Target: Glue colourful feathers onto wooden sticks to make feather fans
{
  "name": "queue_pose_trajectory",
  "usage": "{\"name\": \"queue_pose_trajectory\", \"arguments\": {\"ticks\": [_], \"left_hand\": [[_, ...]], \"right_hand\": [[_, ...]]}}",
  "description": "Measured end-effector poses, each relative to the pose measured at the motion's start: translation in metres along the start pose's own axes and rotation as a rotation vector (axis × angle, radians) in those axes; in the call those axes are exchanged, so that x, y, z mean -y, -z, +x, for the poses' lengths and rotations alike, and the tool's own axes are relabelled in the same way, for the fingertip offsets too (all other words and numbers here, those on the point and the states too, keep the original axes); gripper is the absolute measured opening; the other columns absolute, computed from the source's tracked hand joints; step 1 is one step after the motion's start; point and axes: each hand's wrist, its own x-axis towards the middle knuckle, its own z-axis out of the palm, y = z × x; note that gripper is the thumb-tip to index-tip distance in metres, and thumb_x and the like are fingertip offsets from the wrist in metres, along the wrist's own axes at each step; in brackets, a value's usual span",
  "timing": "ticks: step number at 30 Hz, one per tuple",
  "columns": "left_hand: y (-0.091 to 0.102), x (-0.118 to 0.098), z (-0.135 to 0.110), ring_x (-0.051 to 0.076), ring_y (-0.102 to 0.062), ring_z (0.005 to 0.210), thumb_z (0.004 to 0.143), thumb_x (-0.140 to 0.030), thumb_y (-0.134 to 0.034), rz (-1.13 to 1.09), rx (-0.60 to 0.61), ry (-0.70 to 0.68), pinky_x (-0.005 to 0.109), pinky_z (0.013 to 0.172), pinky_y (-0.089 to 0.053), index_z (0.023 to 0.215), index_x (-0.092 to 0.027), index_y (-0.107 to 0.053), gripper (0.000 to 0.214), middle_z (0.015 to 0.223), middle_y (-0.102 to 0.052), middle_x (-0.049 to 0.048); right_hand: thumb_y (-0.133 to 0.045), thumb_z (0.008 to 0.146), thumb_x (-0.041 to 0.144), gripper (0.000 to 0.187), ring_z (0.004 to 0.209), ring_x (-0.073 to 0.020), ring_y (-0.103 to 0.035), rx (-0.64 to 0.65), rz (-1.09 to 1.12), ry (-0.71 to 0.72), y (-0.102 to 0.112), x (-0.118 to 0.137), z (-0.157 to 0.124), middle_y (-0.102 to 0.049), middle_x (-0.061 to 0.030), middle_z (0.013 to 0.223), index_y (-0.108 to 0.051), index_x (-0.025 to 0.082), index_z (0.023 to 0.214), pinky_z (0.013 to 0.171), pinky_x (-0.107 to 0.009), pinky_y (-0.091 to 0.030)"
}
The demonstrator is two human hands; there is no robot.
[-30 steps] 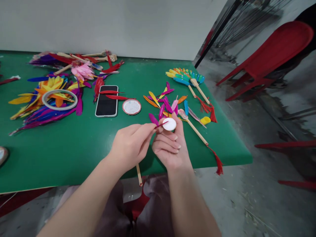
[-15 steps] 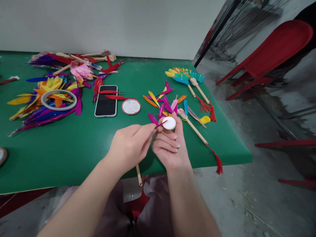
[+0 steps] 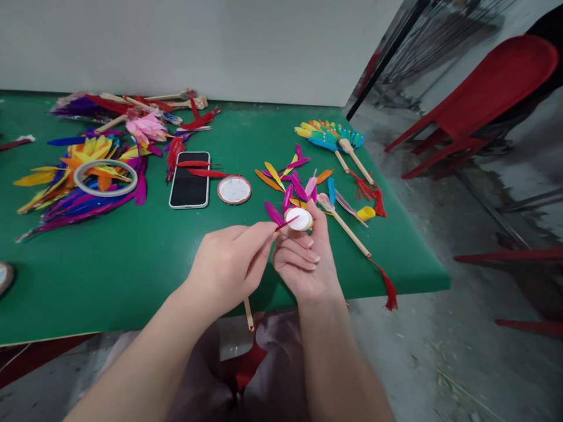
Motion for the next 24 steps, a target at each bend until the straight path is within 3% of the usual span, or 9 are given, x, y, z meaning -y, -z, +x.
{"name": "queue_pose_trajectory", "arguments": {"ticks": [4, 9, 15, 20, 24], "left_hand": [[-0.0013, 0.0006, -0.0001, 0.009, -0.057, 0.052, 0.086, -0.017, -0.044, 0.022, -0.01, 0.051, 0.018, 0.05, -0.041, 0.092, -0.014, -0.059, 0.017, 0.061, -0.064, -0.001], [-0.0056, 0.002, -0.0013, 0.012, -0.06, 0.055, 0.086, -0.017, -0.044, 0.124, -0.046, 0.006, 0.021, 0.051, -0.041, 0.093, -0.014, -0.061, 0.019, 0.063, -0.065, 0.0012], [-0.0049, -0.0002, 0.0006, 0.011, -0.051, 0.047, 0.086, -0.017, -0.044, 0.211, -0.055, -0.041, 0.021, 0.046, -0.034, 0.085, -0.014, -0.062, 0.018, 0.052, -0.056, -0.0004], [-0.0028, -0.0033, 0.0012, 0.011, -0.05, 0.046, 0.087, -0.019, -0.042, 0.168, 0.011, -0.047, 0.022, 0.044, -0.033, 0.079, -0.014, -0.061, 0.02, 0.052, -0.055, -0.0001], [-0.0035, -0.0044, 0.0, 0.012, -0.055, 0.05, 0.087, -0.018, -0.042, 0.077, 0.017, -0.033, 0.021, 0.047, -0.038, 0.087, -0.014, -0.059, 0.018, 0.057, -0.06, 0.0]], "right_hand": [[-0.042, 0.087, 0.046, 0.056, 0.022, 0.0012, -0.036, 0.018, -0.001, 0.001, -0.0003, -0.0006, -0.0002, -0.048, 0.0032, 0.032, -0.055, 0.009, 0.047, 0.021, -0.006, -0.021], [-0.042, 0.087, 0.044, 0.053, 0.023, 0.0013, -0.036, 0.018, -0.004, 0.0, 0.0003, -0.001, 0.0, -0.048, 0.004, 0.034, -0.056, 0.01, 0.05, 0.022, -0.006, -0.022], [-0.045, 0.086, 0.045, 0.051, 0.023, 0.0014, -0.035, -0.006, -0.024, -0.005, 0.0007, -0.0011, -0.0003, -0.047, 0.0052, 0.033, -0.054, 0.011, 0.049, 0.022, -0.006, -0.022], [-0.041, 0.087, 0.045, 0.055, 0.021, 0.0013, -0.034, -0.059, -0.028, 0.004, -0.0015, 0.0007, -0.0007, -0.047, 0.0043, 0.032, -0.054, 0.011, 0.046, 0.021, -0.007, -0.022], [-0.044, 0.086, 0.044, 0.053, 0.02, 0.001, -0.033, -0.058, -0.065, 0.006, -0.002, 0.0017, -0.0008, -0.048, 0.0045, 0.031, -0.054, 0.012, 0.046, 0.021, -0.008, -0.02]]}}
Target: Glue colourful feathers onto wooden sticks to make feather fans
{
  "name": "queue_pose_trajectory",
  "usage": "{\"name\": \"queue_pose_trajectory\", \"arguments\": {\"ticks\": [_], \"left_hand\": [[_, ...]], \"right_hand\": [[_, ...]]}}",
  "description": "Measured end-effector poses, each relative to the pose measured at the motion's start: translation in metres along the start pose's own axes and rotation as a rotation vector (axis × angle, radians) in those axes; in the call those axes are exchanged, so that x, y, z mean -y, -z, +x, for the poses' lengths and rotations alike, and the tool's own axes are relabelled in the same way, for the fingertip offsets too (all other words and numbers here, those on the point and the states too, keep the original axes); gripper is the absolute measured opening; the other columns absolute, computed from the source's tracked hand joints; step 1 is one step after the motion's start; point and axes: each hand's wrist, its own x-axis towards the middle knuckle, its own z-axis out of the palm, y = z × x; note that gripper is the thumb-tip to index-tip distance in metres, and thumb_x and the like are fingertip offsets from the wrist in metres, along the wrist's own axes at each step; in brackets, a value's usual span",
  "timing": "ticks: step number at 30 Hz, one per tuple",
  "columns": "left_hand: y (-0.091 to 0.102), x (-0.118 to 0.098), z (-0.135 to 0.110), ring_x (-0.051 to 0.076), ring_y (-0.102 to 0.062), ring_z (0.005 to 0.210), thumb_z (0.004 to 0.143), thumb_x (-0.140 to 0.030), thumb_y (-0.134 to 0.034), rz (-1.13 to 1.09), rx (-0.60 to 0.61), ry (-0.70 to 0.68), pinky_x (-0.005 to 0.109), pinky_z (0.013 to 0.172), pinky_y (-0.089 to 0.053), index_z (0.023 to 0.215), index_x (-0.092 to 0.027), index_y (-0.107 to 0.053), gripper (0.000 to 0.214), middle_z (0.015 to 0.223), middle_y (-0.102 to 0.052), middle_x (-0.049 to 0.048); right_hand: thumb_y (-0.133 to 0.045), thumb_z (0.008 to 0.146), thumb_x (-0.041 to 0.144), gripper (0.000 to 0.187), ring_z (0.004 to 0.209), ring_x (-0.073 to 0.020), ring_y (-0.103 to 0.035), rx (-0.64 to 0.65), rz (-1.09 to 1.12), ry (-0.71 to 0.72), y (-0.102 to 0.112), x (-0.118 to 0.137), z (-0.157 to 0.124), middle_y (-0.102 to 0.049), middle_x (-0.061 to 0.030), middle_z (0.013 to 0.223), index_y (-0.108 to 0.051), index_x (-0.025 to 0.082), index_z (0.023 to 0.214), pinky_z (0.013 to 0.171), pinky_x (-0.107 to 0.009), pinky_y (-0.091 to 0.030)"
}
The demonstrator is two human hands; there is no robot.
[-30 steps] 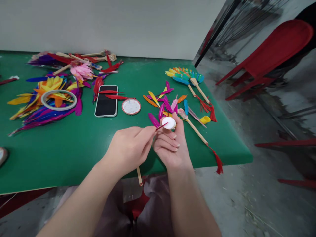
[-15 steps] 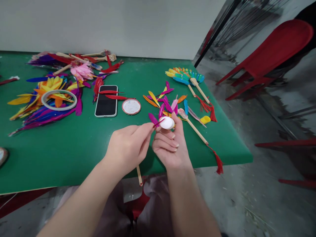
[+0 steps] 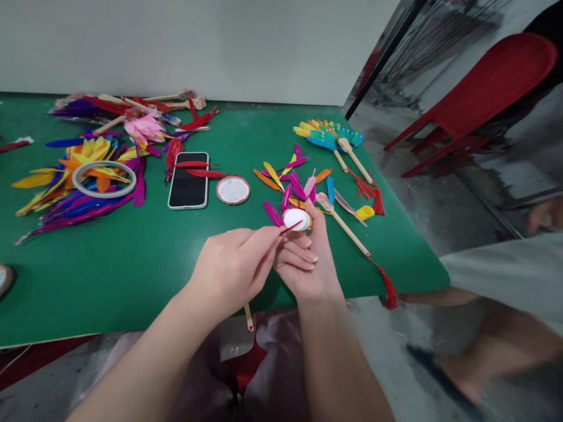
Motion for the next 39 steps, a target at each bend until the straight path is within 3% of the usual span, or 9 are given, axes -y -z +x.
{"name": "queue_pose_trajectory", "arguments": {"ticks": [8, 19, 29, 34, 39], "left_hand": [[-0.0027, 0.004, 0.0008, 0.011, -0.061, 0.056, 0.088, -0.018, -0.041, 0.004, -0.046, 0.082, 0.02, 0.051, -0.042, 0.096, -0.014, -0.056, 0.018, 0.067, -0.067, 0.0008], [-0.0045, 0.0049, 0.001, 0.01, -0.055, 0.049, 0.087, -0.016, -0.041, 0.011, -0.044, 0.01, 0.02, 0.046, -0.037, 0.093, -0.013, -0.057, 0.018, 0.06, -0.062, -0.0002], [-0.0009, 0.0044, 0.001, 0.009, -0.055, 0.049, 0.088, -0.019, -0.038, -0.064, 0.05, -0.011, 0.019, 0.047, -0.038, 0.089, -0.017, -0.057, 0.019, 0.059, -0.061, -0.0017], [-0.0002, 0.0068, 0.0017, 0.009, -0.056, 0.052, 0.088, -0.018, -0.04, -0.106, 0.007, 0.06, 0.017, 0.049, -0.039, 0.091, -0.016, -0.056, 0.017, 0.063, -0.064, -0.002], [-0.0017, 0.0085, 0.0027, 0.008, -0.053, 0.049, 0.087, -0.015, -0.041, -0.107, 0.006, 0.042, 0.017, 0.047, -0.037, 0.091, -0.014, -0.056, 0.015, 0.063, -0.063, -0.0022]], "right_hand": [[-0.049, 0.083, 0.043, 0.051, 0.022, 0.0019, -0.034, 0.04, -0.016, 0.0, 0.0012, -0.0027, 0.0002, -0.046, 0.0055, 0.031, -0.052, 0.011, 0.043, 0.022, -0.006, -0.019], [-0.046, 0.086, 0.045, 0.052, 0.02, 0.0017, -0.032, -0.019, -0.006, 0.009, -0.0029, -0.0034, -0.001, -0.045, 0.0058, 0.03, -0.055, 0.011, 0.047, 0.022, -0.006, -0.018], [-0.053, 0.081, 0.045, 0.051, 0.019, 0.002, -0.031, -0.045, -0.028, 0.018, -0.0004, 0.0006, -0.0001, -0.045, 0.0061, 0.03, -0.052, 0.012, 0.043, 0.021, -0.007, -0.018], [-0.049, 0.084, 0.044, 0.048, 0.021, 0.0017, -0.031, 0.022, -0.053, 0.016, 0.0015, -0.0001, 0.0011, -0.046, 0.0066, 0.031, -0.054, 0.012, 0.048, 0.021, -0.006, -0.018], [-0.041, 0.087, 0.045, 0.054, 0.02, 0.0015, -0.031, -0.024, -0.043, 0.019, -0.0008, -0.0027, 0.0013, -0.045, 0.0049, 0.03, -0.054, 0.011, 0.047, 0.021, -0.007, -0.017]]}}
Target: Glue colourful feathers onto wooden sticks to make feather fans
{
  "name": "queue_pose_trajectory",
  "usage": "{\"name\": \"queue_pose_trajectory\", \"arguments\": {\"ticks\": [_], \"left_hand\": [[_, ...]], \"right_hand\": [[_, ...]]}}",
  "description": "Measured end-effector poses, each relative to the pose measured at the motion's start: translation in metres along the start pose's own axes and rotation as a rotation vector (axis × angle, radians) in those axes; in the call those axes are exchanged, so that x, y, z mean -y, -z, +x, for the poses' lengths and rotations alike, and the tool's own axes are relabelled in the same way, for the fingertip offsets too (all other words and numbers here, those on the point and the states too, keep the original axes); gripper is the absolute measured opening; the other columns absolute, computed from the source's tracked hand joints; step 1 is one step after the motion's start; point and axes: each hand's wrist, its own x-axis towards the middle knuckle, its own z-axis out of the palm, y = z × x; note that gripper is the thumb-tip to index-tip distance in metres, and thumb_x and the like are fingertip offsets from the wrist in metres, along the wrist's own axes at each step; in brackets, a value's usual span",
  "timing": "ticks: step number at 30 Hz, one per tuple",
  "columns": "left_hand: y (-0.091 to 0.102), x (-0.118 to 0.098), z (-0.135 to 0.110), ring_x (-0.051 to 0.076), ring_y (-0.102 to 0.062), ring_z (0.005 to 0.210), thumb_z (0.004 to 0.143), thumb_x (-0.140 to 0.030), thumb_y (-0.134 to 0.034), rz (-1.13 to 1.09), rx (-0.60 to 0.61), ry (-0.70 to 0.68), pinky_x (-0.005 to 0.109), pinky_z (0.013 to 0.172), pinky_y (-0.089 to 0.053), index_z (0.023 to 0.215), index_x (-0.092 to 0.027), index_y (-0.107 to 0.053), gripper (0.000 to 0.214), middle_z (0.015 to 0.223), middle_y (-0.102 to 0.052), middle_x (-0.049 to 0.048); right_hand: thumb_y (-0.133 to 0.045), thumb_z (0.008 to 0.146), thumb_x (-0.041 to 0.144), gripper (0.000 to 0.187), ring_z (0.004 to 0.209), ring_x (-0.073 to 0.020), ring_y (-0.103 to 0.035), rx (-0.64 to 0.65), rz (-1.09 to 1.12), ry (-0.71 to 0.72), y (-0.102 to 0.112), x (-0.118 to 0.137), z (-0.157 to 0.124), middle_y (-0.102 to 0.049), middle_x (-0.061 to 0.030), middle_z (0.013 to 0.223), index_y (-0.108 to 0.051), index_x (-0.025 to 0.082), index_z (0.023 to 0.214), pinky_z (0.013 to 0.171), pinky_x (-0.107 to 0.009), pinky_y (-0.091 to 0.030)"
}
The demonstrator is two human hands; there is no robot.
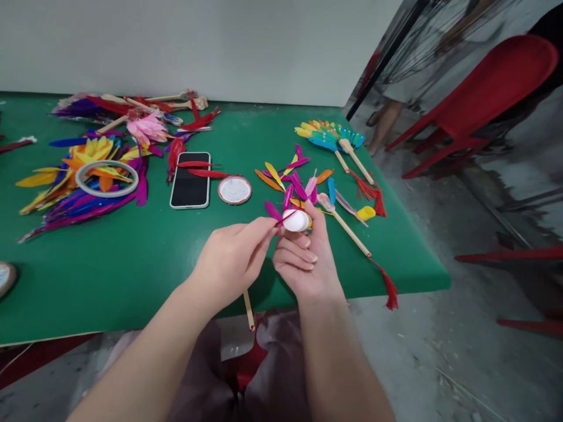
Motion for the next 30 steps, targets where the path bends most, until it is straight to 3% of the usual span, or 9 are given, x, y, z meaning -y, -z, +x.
{"name": "queue_pose_trajectory", "arguments": {"ticks": [14, 22, 26, 30], "left_hand": [[-0.0002, -0.0018, -0.0011, 0.009, -0.048, 0.046, 0.088, -0.017, -0.039, 0.027, 0.046, -0.036, 0.019, 0.047, -0.034, 0.083, -0.014, -0.057, 0.019, 0.054, -0.055, -0.002], [-0.0009, -0.0027, -0.0015, 0.009, -0.045, 0.046, 0.087, -0.016, -0.04, -0.014, 0.066, -0.053, 0.019, 0.046, -0.033, 0.082, -0.013, -0.057, 0.018, 0.053, -0.052, -0.0024], [0.0021, -0.0043, -0.0005, 0.007, -0.044, 0.047, 0.088, -0.016, -0.04, -0.129, 0.118, 0.009, 0.018, 0.047, -0.032, 0.083, -0.014, -0.057, 0.017, 0.055, -0.052, -0.0035], [0.0065, -0.0069, 0.0017, 0.004, -0.042, 0.048, 0.09, -0.021, -0.037, -0.404, 0.223, 0.177, 0.015, 0.047, -0.032, 0.078, -0.016, -0.055, 0.022, 0.056, -0.051, -0.0053]], "right_hand": [[-0.053, 0.081, 0.044, 0.05, 0.018, 0.0017, -0.029, -0.069, -0.014, 0.025, -0.0031, 0.0013, -0.0009, -0.044, 0.006, 0.027, -0.052, 0.012, 0.042, 0.019, -0.007, -0.017], [-0.052, 0.081, 0.048, 0.052, 0.017, 0.0022, -0.025, -0.191, -0.076, 0.076, -0.0083, -0.0001, -0.0013, -0.04, 0.0074, 0.026, -0.049, 0.014, 0.041, 0.019, -0.007, -0.014], [-0.049, 0.082, 0.049, 0.053, 0.017, 0.0018, -0.024, -0.223, -0.06, 0.079, -0.0085, 0.0008, -0.002, -0.039, 0.007, 0.026, -0.05, 0.014, 0.042, 0.019, -0.008, -0.014], [-0.048, 0.082, 0.049, 0.056, 0.017, 0.0018, -0.024, -0.221, -0.06, 0.094, -0.0092, 0.0019, -0.0019, -0.04, 0.0058, 0.026, -0.048, 0.014, 0.038, 0.019, -0.008, -0.015]]}}
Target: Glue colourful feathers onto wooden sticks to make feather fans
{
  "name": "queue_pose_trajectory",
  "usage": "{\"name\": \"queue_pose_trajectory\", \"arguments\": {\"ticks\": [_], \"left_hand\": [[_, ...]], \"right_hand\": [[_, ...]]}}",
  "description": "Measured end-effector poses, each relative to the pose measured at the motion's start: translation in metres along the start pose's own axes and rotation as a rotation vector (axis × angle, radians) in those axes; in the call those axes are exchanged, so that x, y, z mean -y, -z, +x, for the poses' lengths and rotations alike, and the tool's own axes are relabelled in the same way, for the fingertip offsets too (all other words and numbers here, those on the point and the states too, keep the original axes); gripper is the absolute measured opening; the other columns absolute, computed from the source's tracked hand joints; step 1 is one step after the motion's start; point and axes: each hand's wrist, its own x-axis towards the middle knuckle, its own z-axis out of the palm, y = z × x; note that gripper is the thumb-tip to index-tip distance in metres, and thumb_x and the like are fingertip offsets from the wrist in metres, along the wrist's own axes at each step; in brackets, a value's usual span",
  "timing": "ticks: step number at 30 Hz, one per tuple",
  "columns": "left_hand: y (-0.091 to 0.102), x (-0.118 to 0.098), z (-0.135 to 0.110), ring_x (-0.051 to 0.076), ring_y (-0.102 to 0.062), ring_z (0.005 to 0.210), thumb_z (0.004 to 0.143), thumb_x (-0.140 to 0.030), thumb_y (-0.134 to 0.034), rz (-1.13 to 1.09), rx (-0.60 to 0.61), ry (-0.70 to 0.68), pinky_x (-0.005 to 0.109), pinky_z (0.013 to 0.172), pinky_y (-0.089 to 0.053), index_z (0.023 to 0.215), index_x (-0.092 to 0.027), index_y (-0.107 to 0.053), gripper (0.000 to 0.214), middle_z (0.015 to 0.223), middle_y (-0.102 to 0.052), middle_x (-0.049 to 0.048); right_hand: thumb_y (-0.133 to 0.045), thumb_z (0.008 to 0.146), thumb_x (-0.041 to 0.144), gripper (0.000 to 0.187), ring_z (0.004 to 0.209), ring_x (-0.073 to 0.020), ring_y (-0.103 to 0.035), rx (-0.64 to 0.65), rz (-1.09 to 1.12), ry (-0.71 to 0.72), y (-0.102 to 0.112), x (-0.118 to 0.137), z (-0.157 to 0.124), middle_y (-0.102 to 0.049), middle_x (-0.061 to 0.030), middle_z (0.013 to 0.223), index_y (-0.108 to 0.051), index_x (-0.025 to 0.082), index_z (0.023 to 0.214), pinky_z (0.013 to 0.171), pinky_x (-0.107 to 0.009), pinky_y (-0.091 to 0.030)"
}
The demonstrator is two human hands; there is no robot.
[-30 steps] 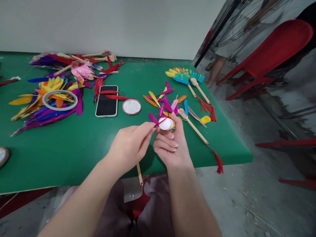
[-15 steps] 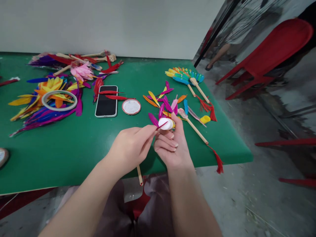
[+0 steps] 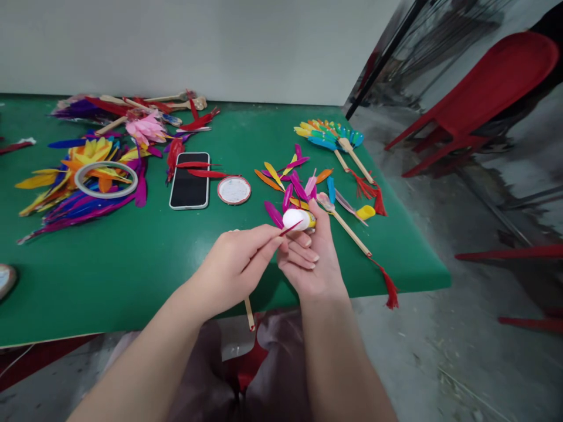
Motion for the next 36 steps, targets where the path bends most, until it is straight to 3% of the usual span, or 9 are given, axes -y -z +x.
{"name": "queue_pose_trajectory", "arguments": {"ticks": [5, 9, 14, 24, 29, 36], "left_hand": [[-0.002, 0.0023, 0.0009, 0.004, -0.038, 0.047, 0.091, -0.026, -0.036, -0.239, -0.031, 0.128, 0.014, 0.045, -0.03, 0.077, -0.017, -0.055, 0.025, 0.057, -0.049, -0.0062], [-0.0049, 0.0062, 0.0021, 0.004, -0.041, 0.05, 0.091, -0.025, -0.036, -0.174, -0.088, 0.133, 0.015, 0.047, -0.031, 0.08, -0.017, -0.056, 0.024, 0.061, -0.052, -0.0052], [-0.0053, 0.0049, 0.0026, 0.004, -0.041, 0.048, 0.09, -0.023, -0.037, -0.059, -0.088, 0.103, 0.016, 0.046, -0.031, 0.084, -0.018, -0.058, 0.022, 0.061, -0.053, -0.0047], [-0.0042, 0.0035, 0.0009, 0.004, -0.042, 0.045, 0.09, -0.02, -0.039, 0.067, -0.074, -0.005, 0.015, 0.045, -0.031, 0.078, -0.017, -0.054, 0.02, 0.058, -0.054, -0.0056], [-0.0053, 0.0022, 0.0009, 0.005, -0.045, 0.045, 0.09, -0.021, -0.037, 0.112, -0.046, -0.012, 0.016, 0.047, -0.032, 0.074, -0.016, -0.054, 0.024, 0.057, -0.056, -0.0039], [-0.0053, 0.0009, 0.0019, 0.006, -0.045, 0.044, 0.09, -0.023, -0.035, 0.161, 0.013, 0.033, 0.019, 0.048, -0.031, 0.076, -0.017, -0.056, 0.026, 0.054, -0.055, -0.004]], "right_hand": [[-0.045, 0.083, 0.05, 0.057, 0.018, 0.0022, -0.026, 0.086, 0.025, -0.031, 0.0005, -0.0006, 0.0001, -0.042, 0.0059, 0.026, -0.051, 0.013, 0.04, 0.019, -0.007, -0.014], [-0.04, 0.086, 0.049, 0.06, 0.018, 0.0026, -0.028, 0.15, 0.067, -0.068, 0.0035, -0.0011, 0.0006, -0.042, 0.0054, 0.027, -0.051, 0.011, 0.041, 0.019, -0.006, -0.016], [-0.045, 0.085, 0.047, 0.056, 0.019, 0.0027, -0.03, 0.177, 0.05, -0.064, 0.0056, -0.0006, 0.0013, -0.044, 0.006, 0.028, -0.052, 0.011, 0.043, 0.02, -0.006, -0.016], [-0.051, 0.08, 0.051, 0.055, 0.018, 0.0019, -0.025, 0.038, -0.008, -0.005, -0.0012, -0.0028, -0.0009, -0.041, 0.0062, 0.026, -0.05, 0.013, 0.041, 0.019, -0.007, -0.015], [-0.047, 0.083, 0.049, 0.055, 0.018, 0.0018, -0.023, -0.016, -0.024, 0.013, -0.0028, -0.0031, -0.0024, -0.039, 0.0066, 0.026, -0.049, 0.013, 0.042, 0.019, -0.007, -0.014], [-0.055, 0.076, 0.052, 0.051, 0.018, 0.001, -0.023, -0.038, -0.074, 0.069, -0.0008, -0.0025, -0.001, -0.038, 0.0075, 0.026, -0.048, 0.015, 0.042, 0.019, -0.009, -0.014]]}}
